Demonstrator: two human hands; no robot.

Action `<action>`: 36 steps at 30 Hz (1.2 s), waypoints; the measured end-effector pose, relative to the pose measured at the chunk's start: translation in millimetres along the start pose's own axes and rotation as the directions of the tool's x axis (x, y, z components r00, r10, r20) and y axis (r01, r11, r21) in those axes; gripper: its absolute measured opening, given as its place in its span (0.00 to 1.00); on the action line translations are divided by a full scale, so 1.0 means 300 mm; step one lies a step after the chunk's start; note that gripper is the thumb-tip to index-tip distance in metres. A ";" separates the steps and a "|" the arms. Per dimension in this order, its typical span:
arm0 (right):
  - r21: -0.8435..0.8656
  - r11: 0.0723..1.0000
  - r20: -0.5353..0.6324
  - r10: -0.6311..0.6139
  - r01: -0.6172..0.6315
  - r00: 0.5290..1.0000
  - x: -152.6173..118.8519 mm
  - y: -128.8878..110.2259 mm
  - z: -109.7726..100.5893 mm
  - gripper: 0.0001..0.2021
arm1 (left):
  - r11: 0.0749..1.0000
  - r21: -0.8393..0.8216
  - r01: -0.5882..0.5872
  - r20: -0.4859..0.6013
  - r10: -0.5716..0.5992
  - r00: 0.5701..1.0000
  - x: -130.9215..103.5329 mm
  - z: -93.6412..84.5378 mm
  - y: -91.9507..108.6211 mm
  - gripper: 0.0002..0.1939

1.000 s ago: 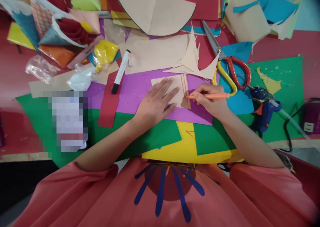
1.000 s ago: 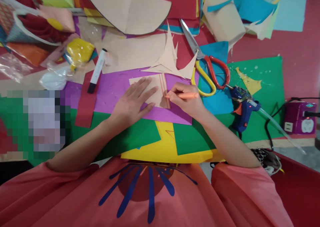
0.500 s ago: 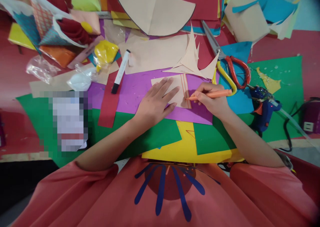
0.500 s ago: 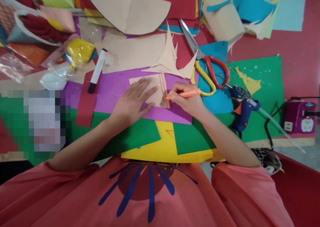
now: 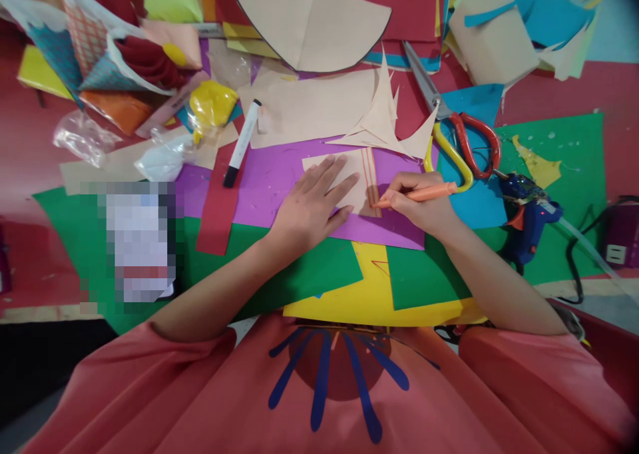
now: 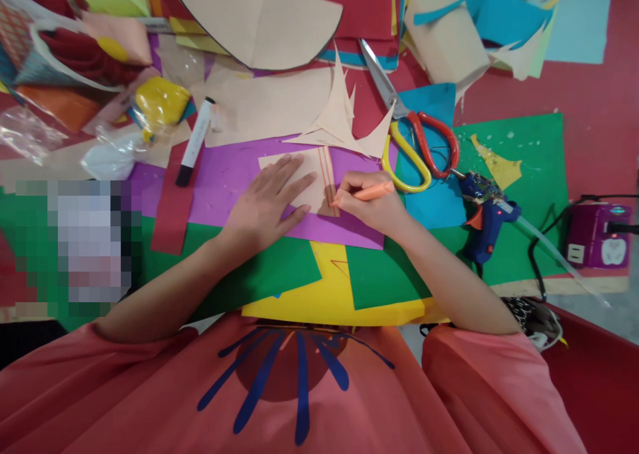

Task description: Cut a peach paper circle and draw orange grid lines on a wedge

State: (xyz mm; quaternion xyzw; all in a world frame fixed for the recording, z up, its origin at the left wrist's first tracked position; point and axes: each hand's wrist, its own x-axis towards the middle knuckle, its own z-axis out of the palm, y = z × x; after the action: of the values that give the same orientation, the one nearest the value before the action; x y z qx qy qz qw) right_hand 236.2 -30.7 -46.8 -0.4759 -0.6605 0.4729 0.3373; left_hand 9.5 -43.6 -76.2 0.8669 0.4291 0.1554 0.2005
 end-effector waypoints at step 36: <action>0.333 0.943 -0.194 0.090 -0.021 0.977 0.015 0.018 -0.005 0.13 | 0.935 0.169 -0.312 -0.049 0.324 0.945 -0.006 -0.014 0.046 0.15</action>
State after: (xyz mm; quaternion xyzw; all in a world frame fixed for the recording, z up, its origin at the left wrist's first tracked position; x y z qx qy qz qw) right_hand 237.8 -25.4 -51.4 -0.4780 -0.5199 0.5338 0.4650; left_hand 16.2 -51.8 -66.1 0.9315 0.3018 0.1840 0.0864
